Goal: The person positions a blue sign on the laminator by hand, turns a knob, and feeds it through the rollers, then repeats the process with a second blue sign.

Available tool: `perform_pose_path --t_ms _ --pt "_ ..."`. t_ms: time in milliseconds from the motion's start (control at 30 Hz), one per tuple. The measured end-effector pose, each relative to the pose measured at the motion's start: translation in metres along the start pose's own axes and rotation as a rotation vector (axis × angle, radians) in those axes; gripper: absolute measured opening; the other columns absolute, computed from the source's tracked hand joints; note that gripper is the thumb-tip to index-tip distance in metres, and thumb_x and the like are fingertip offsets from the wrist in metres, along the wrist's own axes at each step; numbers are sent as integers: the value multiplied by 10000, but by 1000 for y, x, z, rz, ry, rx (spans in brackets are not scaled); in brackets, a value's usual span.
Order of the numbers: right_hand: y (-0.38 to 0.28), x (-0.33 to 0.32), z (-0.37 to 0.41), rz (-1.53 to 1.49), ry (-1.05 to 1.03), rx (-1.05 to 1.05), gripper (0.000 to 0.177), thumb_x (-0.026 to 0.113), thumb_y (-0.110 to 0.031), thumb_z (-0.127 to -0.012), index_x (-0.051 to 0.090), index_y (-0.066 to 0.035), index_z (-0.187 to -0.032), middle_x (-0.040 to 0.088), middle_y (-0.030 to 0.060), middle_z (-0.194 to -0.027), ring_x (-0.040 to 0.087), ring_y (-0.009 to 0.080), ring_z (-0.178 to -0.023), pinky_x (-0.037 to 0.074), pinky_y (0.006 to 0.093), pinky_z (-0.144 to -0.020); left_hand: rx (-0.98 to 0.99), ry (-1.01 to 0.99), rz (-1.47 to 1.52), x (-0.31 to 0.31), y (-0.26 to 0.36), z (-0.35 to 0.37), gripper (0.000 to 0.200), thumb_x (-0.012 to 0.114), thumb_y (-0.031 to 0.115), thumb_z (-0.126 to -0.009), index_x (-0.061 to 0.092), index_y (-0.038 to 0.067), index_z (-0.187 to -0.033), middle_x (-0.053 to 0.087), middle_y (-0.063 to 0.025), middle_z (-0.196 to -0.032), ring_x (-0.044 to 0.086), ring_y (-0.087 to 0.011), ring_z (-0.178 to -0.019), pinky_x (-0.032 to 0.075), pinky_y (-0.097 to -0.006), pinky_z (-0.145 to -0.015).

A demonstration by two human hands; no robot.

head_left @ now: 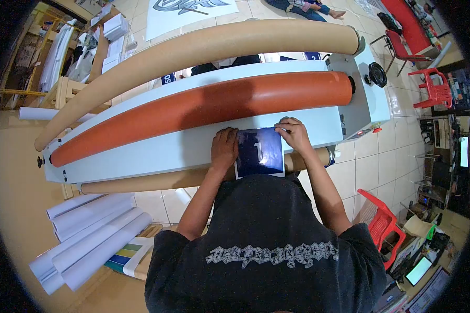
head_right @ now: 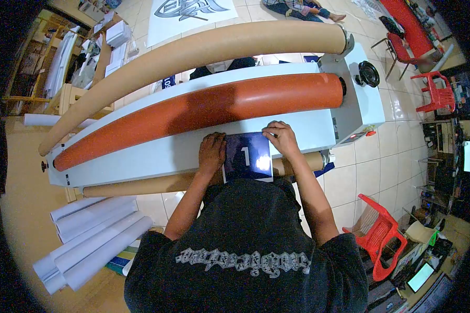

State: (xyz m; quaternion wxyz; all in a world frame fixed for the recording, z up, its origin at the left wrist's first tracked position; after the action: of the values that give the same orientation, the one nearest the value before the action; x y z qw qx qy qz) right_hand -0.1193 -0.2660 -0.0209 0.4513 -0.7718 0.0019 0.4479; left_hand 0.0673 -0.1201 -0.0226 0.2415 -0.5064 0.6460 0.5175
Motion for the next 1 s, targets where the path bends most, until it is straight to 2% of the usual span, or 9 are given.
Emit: perform_pose_path --t_ms 300,500,567,667,1000 --pt "0 0 1 0 20 -1 149 719 -180 -823 756 -58 -900 699 106 -921 641 286 -884 506 383 -814 -140 -64 70 5 -17 3 343 628 190 -891 586 48 -1200 618 -153 -1088 555 -342 -1038 444 -448 -913" --pt "2 0 1 -17 37 -10 155 725 -189 -821 756 -59 -899 699 100 -920 640 281 -875 506 383 -800 -128 22 130 -1 -18 6 322 645 221 -892 583 51 -1160 635 -170 -1056 560 -347 -1029 436 -453 -902" --pt "3 0 1 -21 26 -2 155 725 -191 -822 756 -60 -898 700 99 -921 640 279 -877 505 383 -800 -188 -32 170 7 -25 9 345 645 217 -895 590 33 -1182 631 -173 -1152 557 -380 -1082 422 -473 -972" --pt "3 0 1 -21 32 -4 160 723 -195 -824 756 -61 -903 700 98 -921 641 280 -880 505 385 -804 -171 -15 88 4 -20 6 328 651 212 -892 582 44 -1166 640 -169 -1059 566 -347 -1029 435 -452 -901" --pt "2 0 1 -14 35 -11 157 720 -196 -827 758 -60 -898 701 105 -926 642 287 -881 507 384 -803 -122 40 122 3 -20 8 360 646 220 -896 578 48 -1205 641 -164 -1102 565 -346 -1052 440 -451 -923"
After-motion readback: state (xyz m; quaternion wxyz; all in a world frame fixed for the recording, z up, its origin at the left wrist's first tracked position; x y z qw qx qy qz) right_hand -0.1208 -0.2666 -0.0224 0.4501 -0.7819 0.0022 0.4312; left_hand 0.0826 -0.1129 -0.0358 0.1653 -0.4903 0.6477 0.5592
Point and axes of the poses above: each hand's wrist, its own z-axis away from the middle knuckle, its own x-axis out of the palm, y = z × x, the point moved 9 cm from there along -z, towards the middle knuckle
